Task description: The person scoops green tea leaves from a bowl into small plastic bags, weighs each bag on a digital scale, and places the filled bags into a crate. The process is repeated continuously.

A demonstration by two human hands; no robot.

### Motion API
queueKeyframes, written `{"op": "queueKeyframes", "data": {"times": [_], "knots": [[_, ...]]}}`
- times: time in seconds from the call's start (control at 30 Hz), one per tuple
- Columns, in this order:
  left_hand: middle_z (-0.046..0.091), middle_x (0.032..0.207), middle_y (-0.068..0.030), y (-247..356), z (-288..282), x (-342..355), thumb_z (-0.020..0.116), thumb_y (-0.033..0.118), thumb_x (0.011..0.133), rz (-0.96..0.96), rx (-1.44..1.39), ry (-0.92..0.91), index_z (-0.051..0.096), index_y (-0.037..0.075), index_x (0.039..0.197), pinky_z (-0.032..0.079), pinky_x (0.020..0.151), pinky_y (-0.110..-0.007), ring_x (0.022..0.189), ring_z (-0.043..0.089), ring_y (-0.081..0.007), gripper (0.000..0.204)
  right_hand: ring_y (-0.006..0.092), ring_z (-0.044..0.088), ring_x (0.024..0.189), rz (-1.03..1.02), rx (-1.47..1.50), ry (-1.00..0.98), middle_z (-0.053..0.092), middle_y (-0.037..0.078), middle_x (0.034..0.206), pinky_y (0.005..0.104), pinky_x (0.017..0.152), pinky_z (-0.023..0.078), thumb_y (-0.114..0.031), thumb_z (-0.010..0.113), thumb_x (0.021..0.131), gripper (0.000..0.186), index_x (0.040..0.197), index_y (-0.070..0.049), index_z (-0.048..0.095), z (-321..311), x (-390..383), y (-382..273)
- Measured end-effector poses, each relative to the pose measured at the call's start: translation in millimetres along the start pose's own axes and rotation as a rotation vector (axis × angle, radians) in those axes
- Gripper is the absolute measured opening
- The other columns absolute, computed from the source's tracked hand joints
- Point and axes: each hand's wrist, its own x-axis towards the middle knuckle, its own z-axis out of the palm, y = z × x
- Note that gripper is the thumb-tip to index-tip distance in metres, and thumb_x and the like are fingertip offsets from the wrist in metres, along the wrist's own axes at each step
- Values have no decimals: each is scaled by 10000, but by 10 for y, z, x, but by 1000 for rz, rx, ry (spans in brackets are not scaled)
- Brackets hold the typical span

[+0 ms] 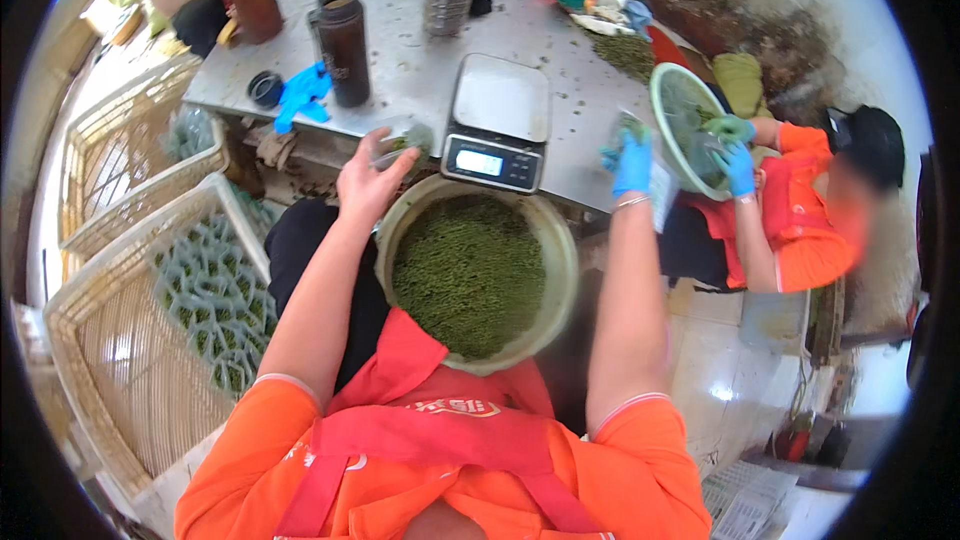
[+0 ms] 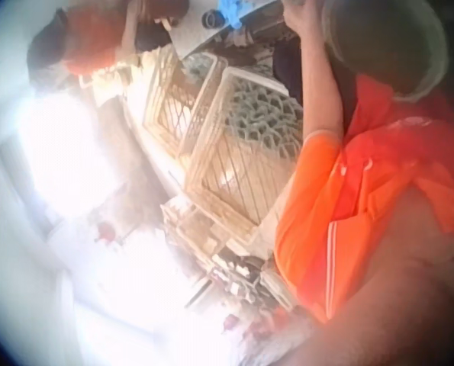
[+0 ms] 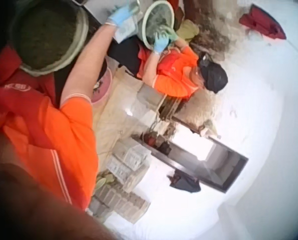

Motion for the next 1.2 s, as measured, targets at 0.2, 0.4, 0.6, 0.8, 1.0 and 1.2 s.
{"op": "queueKeyframes", "data": {"times": [0.2,0.4,0.6,0.8,1.0,1.2], "knots": [[653,881,-134,-142,-4,16,587,470,822,70,-182,10,599,60,1104,463,726,-334,768,608,-204,497,124,536,483,-98,214,121,580,50,736,234,396,384,-155,450,901,287,1136,-31,561,89,110,-113],[638,825,-90,-294,-321,-37,484,410,908,1,-399,69,611,21,1039,440,713,-317,766,562,-154,430,130,586,588,-396,205,-299,637,104,986,243,532,467,-74,465,892,302,1172,1,549,1035,-1327,-417],[647,923,-178,-509,-1805,-352,442,457,912,64,-45,512,592,64,1106,447,813,-360,918,608,-259,463,172,609,783,-261,74,-521,572,109,1143,288,705,502,-72,437,902,355,1245,10,480,1106,-1557,-35],[573,1162,-183,-1269,-3528,-1233,376,505,914,-442,420,857,514,119,1241,418,886,-389,1062,549,-312,525,167,603,745,-233,-3,-455,577,143,1143,287,697,502,-90,436,917,329,1223,15,496,700,-1930,77],[539,1160,-265,-2647,-4306,-1159,419,411,902,-223,151,964,468,-5,1245,393,917,-400,1092,510,-390,541,154,611,709,-70,-90,-513,604,145,1091,274,651,504,-100,452,917,308,1200,1,521,458,-2060,473],[524,1188,-268,-3237,-4246,-726,497,462,839,-396,258,792,463,-45,1236,376,943,-399,1141,486,-370,644,162,628,709,-11,-238,-520,619,140,1065,262,625,493,-122,470,911,303,1183,-7,536,338,-2186,575]]}}
